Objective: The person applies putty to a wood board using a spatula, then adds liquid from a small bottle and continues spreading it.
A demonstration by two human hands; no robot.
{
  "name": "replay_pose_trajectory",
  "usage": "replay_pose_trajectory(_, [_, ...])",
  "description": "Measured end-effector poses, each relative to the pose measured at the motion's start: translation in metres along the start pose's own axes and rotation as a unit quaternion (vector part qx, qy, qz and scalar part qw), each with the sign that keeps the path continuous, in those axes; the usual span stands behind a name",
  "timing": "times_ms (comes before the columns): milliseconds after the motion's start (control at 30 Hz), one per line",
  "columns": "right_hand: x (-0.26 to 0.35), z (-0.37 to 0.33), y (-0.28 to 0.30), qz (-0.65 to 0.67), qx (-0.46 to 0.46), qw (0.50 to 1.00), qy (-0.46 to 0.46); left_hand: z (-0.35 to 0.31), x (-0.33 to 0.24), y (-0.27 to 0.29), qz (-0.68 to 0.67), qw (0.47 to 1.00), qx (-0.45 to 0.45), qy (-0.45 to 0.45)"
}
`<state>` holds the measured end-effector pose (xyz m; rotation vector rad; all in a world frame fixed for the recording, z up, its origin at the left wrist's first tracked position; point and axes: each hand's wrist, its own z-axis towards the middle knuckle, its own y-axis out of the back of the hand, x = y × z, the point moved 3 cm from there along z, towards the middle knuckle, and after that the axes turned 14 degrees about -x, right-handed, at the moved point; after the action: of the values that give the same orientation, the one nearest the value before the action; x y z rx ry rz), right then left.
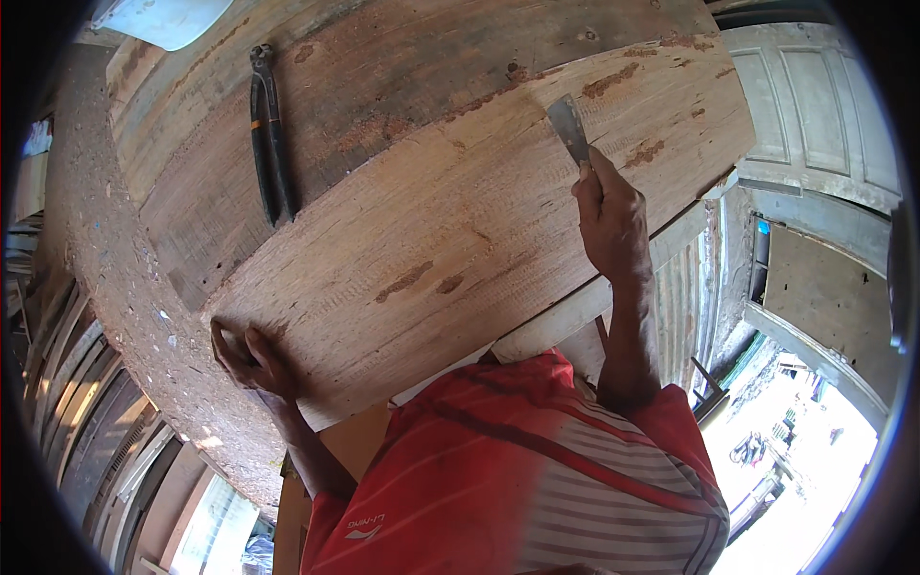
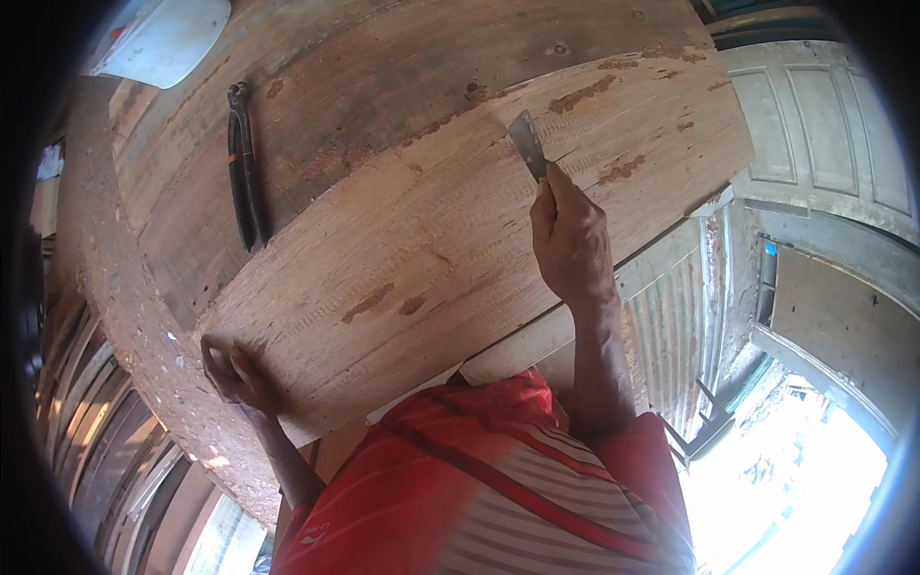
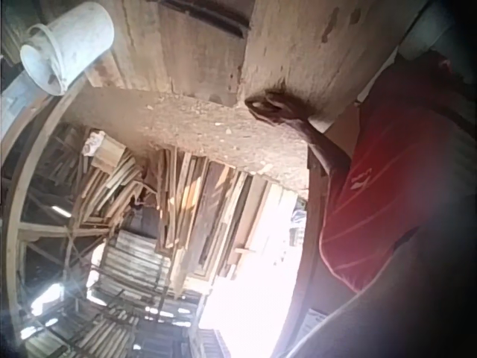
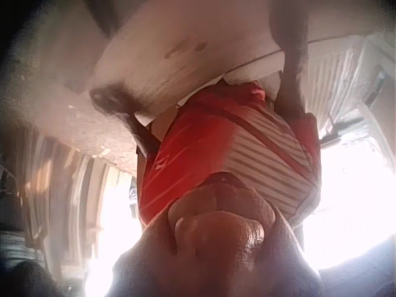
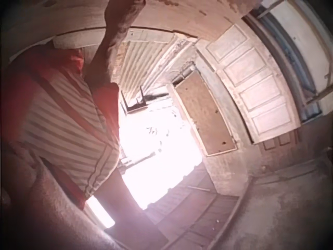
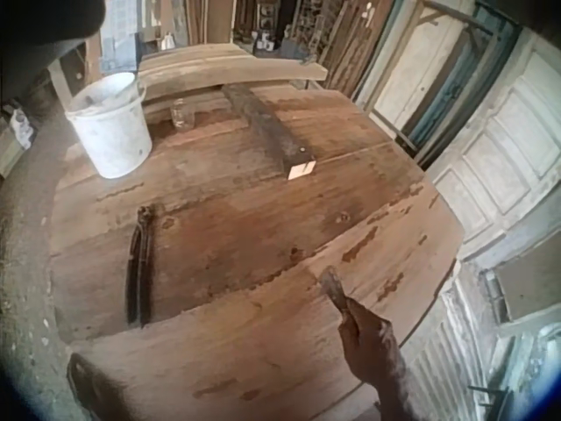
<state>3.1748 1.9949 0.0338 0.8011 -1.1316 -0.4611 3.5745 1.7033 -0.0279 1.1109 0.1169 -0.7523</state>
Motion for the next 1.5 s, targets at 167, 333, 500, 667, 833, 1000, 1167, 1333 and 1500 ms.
replay_pose_trajectory(167, [-0.003, -0.013, 0.004, -0.016, 0.017, 0.999, -0.031, 0.002, -0.001, 0.001, 0.004, 1.000, 0.007, 0.007])
replay_pose_trajectory(333, [-0.007, -0.016, 0.003, 0.005, -0.007, 1.000, 0.012, 0.002, -0.005, 0.000, -0.028, 0.997, 0.017, 0.064])
replay_pose_trajectory(500, [-0.029, -0.049, 0.004, 0.124, -0.045, 0.975, -0.176, 0.002, 0.002, -0.001, -0.017, 0.998, 0.028, 0.047])
replay_pose_trajectory(667, [-0.060, -0.039, 0.021, 0.129, -0.060, 0.964, -0.226, 0.000, 0.015, -0.003, -0.006, 1.000, 0.025, 0.015])
replay_pose_trajectory(833, [-0.069, -0.023, 0.028, 0.106, 0.017, 0.970, -0.219, 0.000, 0.011, -0.003, -0.034, 0.998, 0.033, 0.040])
replay_pose_trajectory(1000, [-0.060, -0.029, 0.026, 0.143, -0.007, 0.956, -0.257, -0.001, 0.013, -0.002, -0.025, 0.999, 0.029, 0.028])
replay_pose_trajectory(1167, [-0.067, -0.027, 0.023, 0.160, -0.027, 0.950, -0.267, 0.000, 0.003, -0.004, -0.054, 0.997, 0.019, 0.058])
replay_pose_trajectory(1333, [-0.064, -0.022, 0.023, 0.153, -0.018, 0.952, -0.264, 0.002, -0.005, 0.001, -0.019, 0.997, 0.030, 0.062])
replay_pose_trajectory(1500, [-0.055, -0.017, 0.031, 0.150, 0.005, 0.946, -0.288, 0.002, -0.001, -0.001, -0.030, 0.997, 0.031, 0.058])
